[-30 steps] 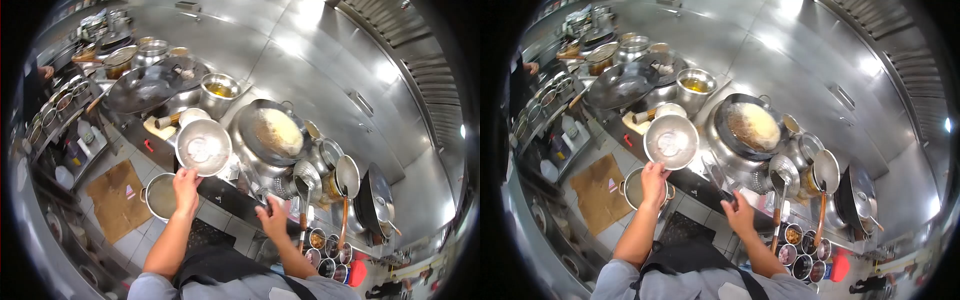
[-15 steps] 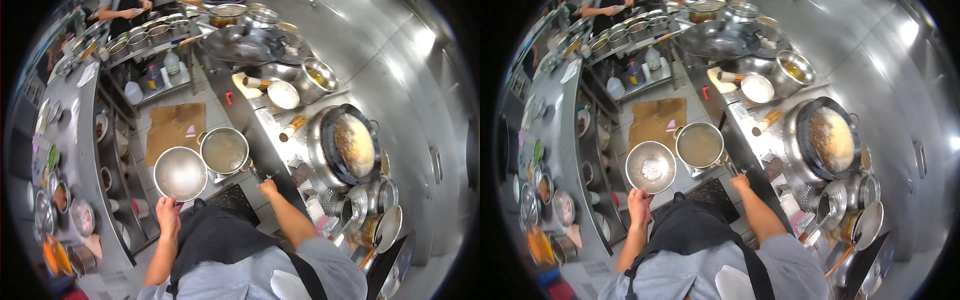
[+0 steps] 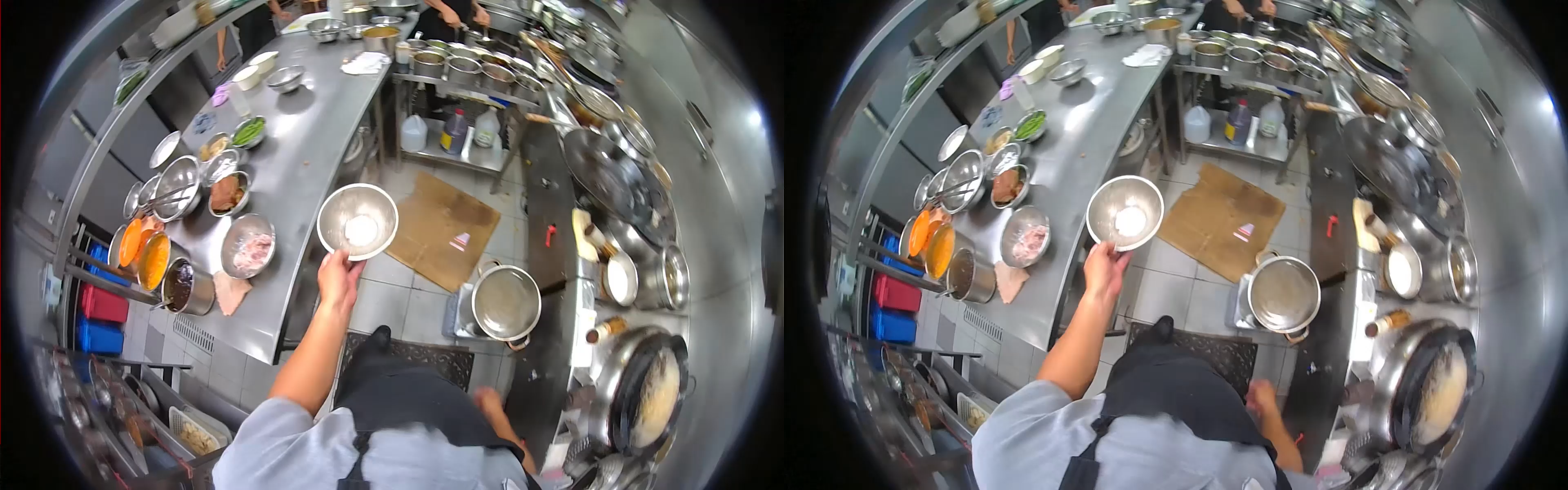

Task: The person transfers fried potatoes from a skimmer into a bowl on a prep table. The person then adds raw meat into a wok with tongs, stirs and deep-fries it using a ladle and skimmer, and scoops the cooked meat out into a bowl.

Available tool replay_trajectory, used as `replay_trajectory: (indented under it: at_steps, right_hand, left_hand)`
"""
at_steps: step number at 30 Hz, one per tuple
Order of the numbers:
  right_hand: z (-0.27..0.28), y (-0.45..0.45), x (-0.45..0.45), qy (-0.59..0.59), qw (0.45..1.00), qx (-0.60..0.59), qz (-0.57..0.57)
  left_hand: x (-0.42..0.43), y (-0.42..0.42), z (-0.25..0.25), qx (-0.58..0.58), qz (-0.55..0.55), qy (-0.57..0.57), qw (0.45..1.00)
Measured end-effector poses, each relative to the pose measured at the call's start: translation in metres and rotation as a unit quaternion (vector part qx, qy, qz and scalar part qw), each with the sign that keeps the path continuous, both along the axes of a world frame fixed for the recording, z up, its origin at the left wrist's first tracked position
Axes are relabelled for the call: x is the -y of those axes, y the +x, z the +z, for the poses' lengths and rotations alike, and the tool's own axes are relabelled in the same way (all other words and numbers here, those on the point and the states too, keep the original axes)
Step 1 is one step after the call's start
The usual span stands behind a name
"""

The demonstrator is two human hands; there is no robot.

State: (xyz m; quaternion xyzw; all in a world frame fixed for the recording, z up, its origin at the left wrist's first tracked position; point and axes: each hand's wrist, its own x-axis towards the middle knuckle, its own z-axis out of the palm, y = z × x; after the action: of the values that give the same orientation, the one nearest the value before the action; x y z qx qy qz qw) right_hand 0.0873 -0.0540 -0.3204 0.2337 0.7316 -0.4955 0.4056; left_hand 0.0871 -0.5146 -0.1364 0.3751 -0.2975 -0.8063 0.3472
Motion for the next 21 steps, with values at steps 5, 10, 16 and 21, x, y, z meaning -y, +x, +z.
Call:
replay_trajectory:
  at_steps: [5,10,16,21]
  right_hand:
    - [0.006,0.041,0.027,0.028,0.999,0.010,-0.018]
    - [0.023,0.051,0.047,0.059,0.996,-0.016,-0.069]
    - [0.037,0.071,0.060,0.071,0.988,-0.074,-0.116]
    - [0.060,0.082,0.092,0.048,0.987,-0.071,-0.137]
  left_hand:
    - [0.104,-0.065,0.008,-0.037,0.050,0.002,0.998]
    - [0.174,-0.112,0.003,-0.074,0.075,-0.002,0.994]
    - [0.188,-0.161,-0.005,-0.031,0.119,-0.016,0.992]
    - [0.039,-0.163,-0.064,-0.029,-0.340,-0.061,0.938]
